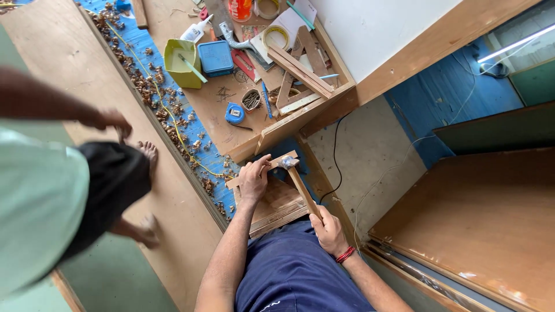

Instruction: Assembling a wooden box structure using a hammer and nails.

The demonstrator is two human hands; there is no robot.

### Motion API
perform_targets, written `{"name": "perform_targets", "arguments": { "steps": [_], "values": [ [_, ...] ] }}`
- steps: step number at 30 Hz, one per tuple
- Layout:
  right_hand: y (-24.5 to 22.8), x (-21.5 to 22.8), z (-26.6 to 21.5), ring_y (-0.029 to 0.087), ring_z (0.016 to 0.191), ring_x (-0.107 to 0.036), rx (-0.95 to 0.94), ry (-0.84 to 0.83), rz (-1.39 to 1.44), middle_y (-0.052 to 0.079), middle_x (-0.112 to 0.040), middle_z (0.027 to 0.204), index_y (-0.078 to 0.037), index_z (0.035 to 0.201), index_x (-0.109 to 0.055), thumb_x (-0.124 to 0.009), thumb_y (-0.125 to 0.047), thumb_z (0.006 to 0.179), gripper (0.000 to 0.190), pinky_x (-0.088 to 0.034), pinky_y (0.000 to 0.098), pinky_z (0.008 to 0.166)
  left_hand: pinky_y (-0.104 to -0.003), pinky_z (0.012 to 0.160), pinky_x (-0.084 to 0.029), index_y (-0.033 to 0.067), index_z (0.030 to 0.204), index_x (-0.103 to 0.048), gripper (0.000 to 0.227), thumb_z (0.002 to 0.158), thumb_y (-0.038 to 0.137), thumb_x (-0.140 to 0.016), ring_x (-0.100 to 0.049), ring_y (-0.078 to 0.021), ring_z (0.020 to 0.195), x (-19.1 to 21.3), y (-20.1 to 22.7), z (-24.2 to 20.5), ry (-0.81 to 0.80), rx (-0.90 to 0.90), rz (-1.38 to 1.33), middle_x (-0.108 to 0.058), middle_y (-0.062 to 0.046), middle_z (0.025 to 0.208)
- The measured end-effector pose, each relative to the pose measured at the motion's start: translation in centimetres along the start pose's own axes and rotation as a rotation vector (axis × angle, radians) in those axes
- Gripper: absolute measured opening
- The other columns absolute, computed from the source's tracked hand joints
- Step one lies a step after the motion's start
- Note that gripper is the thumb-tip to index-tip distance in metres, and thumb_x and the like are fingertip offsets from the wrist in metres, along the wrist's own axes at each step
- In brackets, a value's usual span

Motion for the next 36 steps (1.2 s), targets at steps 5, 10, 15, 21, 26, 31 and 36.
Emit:
{"name": "perform_targets", "arguments": {
  "steps": [5, 10, 15, 21, 26, 31, 36],
  "values": [
    [-1.6, -0.3, 0.2, 0.013, 0.056, -0.065, 0.108, 0.043, -0.101, 0.003, -0.065, 0.067, -0.007, 0.127, -0.062, -0.056, -0.035, 0.100, 0.040, -0.051, 0.0319, 0.053, -0.035, 0.073, -0.048, 0.0196, 0.123, -0.071, 0.030, 0.093, 0.014, -0.074, -0.064, -0.0185, 0.078, 0.1, -0.2, -0.6, 0.013, -0.019, -0.006, -0.077, 0.006, 0.096],
    [2.8, -1.3, 1.5, 0.017, 0.059, -0.064, -0.018, -0.011, -0.152, 0.009, -0.065, 0.067, -0.007, 0.124, -0.066, -0.056, -0.038, 0.105, 0.039, -0.051, 0.0348, 0.056, -0.036, 0.072, -0.047, 0.0199, 0.123, -0.071, 0.032, 0.092, 0.014, -0.074, -0.064, -0.0187, 0.078, -0.1, -0.5, 0.0, 0.012, -0.016, 0.009, -0.077, 0.005, 0.095],
    [0.0, -1.4, 1.5, 0.015, 0.058, -0.068, 0.102, 0.015, -0.142, 0.003, -0.069, 0.072, -0.009, 0.142, -0.056, -0.052, -0.044, 0.102, 0.053, -0.053, 0.0332, 0.056, -0.036, 0.074, -0.048, 0.0188, 0.122, -0.071, 0.030, 0.093, 0.012, -0.072, -0.064, -0.0192, 0.079, -0.2, -0.5, -0.3, -0.016, -0.004, -0.019, -0.077, 0.005, 0.097],
    [1.9, -1.7, 2.1, 0.014, 0.060, -0.068, 0.059, -0.009, -0.120, 0.006, -0.069, 0.069, -0.008, 0.145, -0.053, -0.052, -0.047, 0.101, 0.059, -0.055, 0.0319, 0.058, -0.037, 0.073, -0.047, 0.0186, 0.119, -0.071, 0.028, 0.092, 0.013, -0.073, -0.063, -0.0209, 0.077, -0.2, -0.5, -0.2, -0.028, 0.022, 0.004, -0.076, 0.003, 0.095],
    [1.4, -1.2, 2.0, 0.015, 0.060, -0.068, 0.085, -0.027, -0.147, 0.008, -0.067, 0.068, -0.008, 0.143, -0.056, -0.052, -0.045, 0.102, 0.055, -0.054, 0.0324, 0.058, -0.038, 0.073, -0.047, 0.0186, 0.119, -0.071, 0.027, 0.093, 0.013, -0.073, -0.063, -0.0220, 0.078, -0.4, -0.8, -0.3, -0.024, 0.013, 0.006, -0.075, 0.000, 0.093],
    [2.2, -1.3, 2.4, 0.014, 0.060, -0.070, 0.171, -0.015, -0.163, 0.003, -0.070, 0.073, -0.008, 0.139, -0.057, -0.051, -0.044, 0.103, 0.051, -0.055, 0.0325, 0.056, -0.038, 0.074, -0.047, 0.0173, 0.120, -0.070, 0.028, 0.094, 0.011, -0.071, -0.063, -0.0227, 0.079, -0.4, -1.0, -0.4, -0.005, -0.015, -0.002, -0.074, -0.001, 0.094],
    [3.7, -1.7, 3.0, 0.014, 0.057, -0.067, 0.074, -0.031, -0.167, 0.005, -0.064, 0.063, -0.008, 0.140, -0.057, -0.053, -0.043, 0.102, 0.052, -0.054, 0.0330, 0.055, -0.038, 0.076, -0.047, 0.0184, 0.121, -0.071, 0.031, 0.092, 0.009, -0.070, -0.063, -0.0229, 0.080, -0.3, -0.9, -0.3, -0.051, 0.044, 0.009, -0.073, -0.002, 0.090]
  ]
}}
Point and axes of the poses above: each hand's wrist, its own z-axis towards the middle knuckle, its own x-axis out of the back of the hand, y = z × x, the point moved 2 cm from there along z, towards the middle knuckle
